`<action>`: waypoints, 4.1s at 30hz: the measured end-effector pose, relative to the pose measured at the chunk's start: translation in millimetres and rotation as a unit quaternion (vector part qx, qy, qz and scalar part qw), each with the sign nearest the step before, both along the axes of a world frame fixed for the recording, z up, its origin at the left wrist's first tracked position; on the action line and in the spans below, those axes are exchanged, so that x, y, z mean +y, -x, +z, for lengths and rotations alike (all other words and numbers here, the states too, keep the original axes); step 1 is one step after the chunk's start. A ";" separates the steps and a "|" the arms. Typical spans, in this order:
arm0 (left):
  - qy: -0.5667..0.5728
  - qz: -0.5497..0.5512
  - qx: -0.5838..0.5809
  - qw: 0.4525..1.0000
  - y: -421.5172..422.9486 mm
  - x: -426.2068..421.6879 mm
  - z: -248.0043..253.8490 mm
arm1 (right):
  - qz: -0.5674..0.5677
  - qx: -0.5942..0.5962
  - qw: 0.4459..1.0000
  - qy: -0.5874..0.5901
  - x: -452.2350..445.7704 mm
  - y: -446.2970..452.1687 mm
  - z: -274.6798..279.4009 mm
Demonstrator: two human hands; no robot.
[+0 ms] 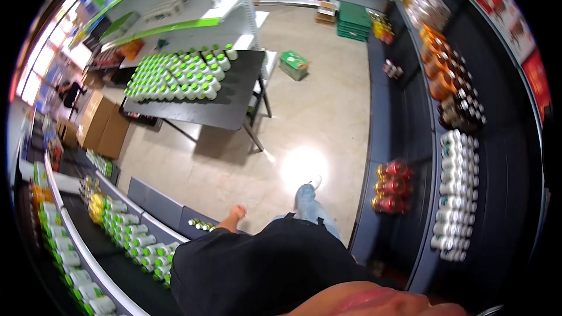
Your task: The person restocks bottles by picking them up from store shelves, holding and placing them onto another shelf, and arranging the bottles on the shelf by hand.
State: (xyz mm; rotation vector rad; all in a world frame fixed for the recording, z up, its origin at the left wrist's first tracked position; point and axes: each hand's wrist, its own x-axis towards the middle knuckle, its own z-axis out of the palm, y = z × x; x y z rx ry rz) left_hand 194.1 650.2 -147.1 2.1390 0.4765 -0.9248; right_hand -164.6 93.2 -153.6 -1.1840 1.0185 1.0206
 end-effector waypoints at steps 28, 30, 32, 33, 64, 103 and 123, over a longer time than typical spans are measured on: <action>0.180 -0.123 -0.219 0.951 -332.9 -197.3 99.0 | 0.310 -0.359 0.876 -0.083 180.6 -793.1 87.0; 0.224 -0.231 -0.161 0.933 -326.6 -215.7 83.9 | 0.355 -0.203 0.904 -0.125 159.6 -769.0 94.0; 0.265 -0.297 -0.140 0.907 -351.0 -215.5 90.1 | 0.289 -0.077 0.945 -0.129 125.1 -764.6 91.0; 0.254 -0.245 -0.159 0.922 -367.2 -221.7 85.2 | 0.235 -0.083 0.965 -0.079 104.7 -764.0 81.1; 0.050 0.422 -0.627 0.653 -1034.6 -144.9 369.8 | 0.248 -0.639 0.727 0.042 137.8 -1309.1 223.5; -0.106 0.555 -0.253 0.785 -729.1 -537.1 194.4 | 0.728 -0.455 0.436 -0.269 21.6 -1260.3 205.7; -0.150 0.874 -0.182 0.424 -566.3 -821.8 117.1 | 0.928 -0.096 -0.084 -0.351 -71.3 -1026.0 95.3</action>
